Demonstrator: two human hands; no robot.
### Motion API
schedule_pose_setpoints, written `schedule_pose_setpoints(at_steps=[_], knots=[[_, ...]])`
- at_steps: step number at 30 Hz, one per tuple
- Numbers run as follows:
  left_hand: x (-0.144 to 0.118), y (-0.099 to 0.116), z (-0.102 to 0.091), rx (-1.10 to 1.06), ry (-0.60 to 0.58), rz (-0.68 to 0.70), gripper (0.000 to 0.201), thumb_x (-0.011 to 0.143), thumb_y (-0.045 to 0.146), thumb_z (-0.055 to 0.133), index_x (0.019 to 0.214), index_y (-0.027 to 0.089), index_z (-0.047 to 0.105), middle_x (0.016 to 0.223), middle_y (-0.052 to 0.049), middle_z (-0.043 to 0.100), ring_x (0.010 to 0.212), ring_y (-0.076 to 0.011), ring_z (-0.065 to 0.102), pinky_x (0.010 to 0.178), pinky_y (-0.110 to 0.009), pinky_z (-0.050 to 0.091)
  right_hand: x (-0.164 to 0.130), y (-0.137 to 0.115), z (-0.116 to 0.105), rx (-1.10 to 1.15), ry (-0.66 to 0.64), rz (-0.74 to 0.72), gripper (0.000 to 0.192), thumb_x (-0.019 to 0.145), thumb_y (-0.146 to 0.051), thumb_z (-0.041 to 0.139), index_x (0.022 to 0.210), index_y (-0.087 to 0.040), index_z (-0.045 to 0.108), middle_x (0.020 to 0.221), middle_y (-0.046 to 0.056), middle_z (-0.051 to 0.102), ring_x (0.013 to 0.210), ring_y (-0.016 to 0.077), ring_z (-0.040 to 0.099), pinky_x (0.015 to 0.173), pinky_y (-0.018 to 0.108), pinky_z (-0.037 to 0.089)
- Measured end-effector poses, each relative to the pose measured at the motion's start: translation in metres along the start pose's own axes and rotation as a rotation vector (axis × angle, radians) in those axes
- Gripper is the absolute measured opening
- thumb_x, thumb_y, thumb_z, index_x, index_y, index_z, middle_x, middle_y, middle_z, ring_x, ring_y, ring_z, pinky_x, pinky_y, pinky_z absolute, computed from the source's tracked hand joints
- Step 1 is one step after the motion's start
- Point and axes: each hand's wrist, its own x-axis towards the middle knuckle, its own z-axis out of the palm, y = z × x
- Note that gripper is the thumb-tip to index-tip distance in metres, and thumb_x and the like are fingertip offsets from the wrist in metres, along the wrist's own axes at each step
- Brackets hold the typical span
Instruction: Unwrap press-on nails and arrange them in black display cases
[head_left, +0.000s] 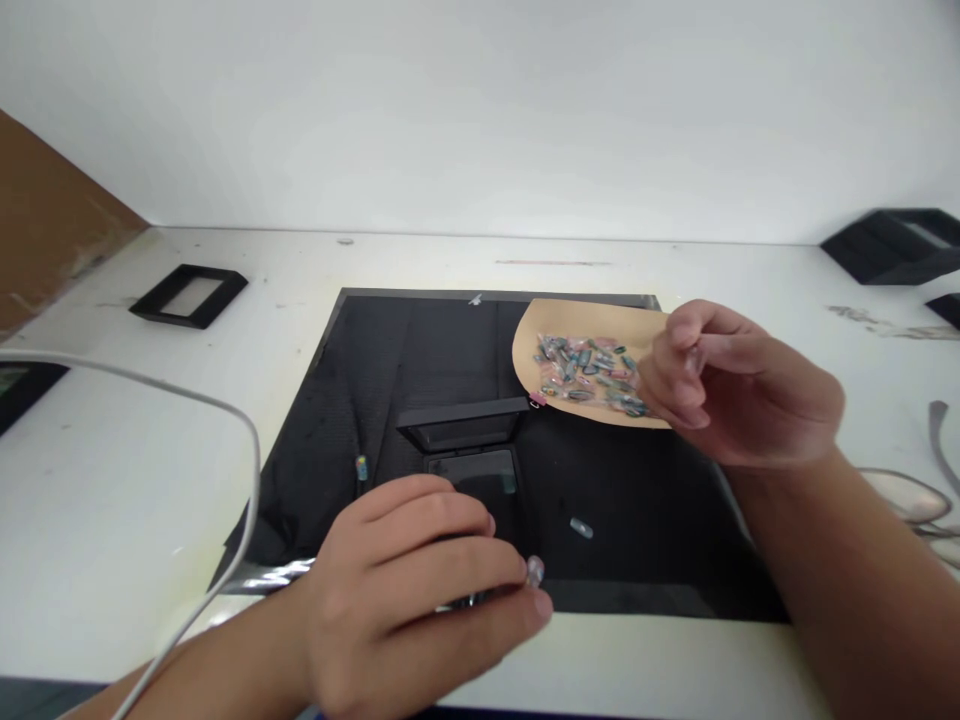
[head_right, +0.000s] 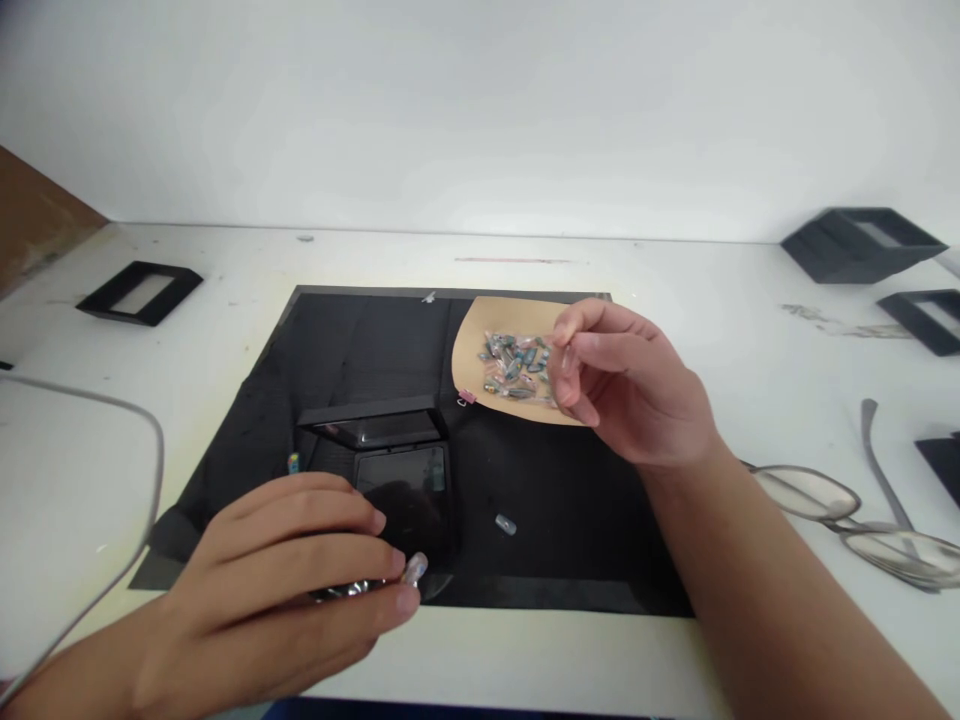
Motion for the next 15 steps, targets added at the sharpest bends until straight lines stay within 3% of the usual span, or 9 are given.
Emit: schedule_pose_setpoints(at_steps=[5,10,15], knots=[[0.003,-0.001,0.0,-0.012,-0.016,-0.008,0.011,0.086,0.01,0.072,0.088,0.02,0.076,0.086,0.004,0.076,0.082,-0.0129,0.067,0.074,-0.031,0.056,-0.005,-0.007,0.009,0.025,-0.083,-0.001,0.024,0.075,-0.039,0.077,0.073,-0.028,0.055,0.043,-0.008,0.045,0.03,0.0099,0.034,0.03,0.025,0.026],[0.002,-0.002,0.001,-0.026,-0.014,-0.012,0.009,0.085,0.011,0.074,0.088,0.019,0.076,0.085,0.004,0.076,0.08,-0.0135,0.066,0.073,-0.031,0.055,-0.007,-0.002,0.014,0.113,-0.067,-0.044,0.016,0.082,-0.028,0.075,0.082,-0.028,0.059,0.056,-0.009,0.058,0.033,0.0078,0.041,0.033,0.023,0.033],[0.003,-0.003,-0.002,0.029,-0.054,-0.025,0.008,0.084,0.014,0.077,0.087,0.021,0.075,0.083,0.005,0.076,0.079,-0.0117,0.068,0.071,-0.029,0.056,-0.009,-0.001,0.018,0.115,-0.112,-0.042,0.017,0.084,-0.03,0.076,0.085,-0.029,0.059,0.061,-0.009,0.063,0.038,0.0089,0.047,0.037,0.023,0.037]])
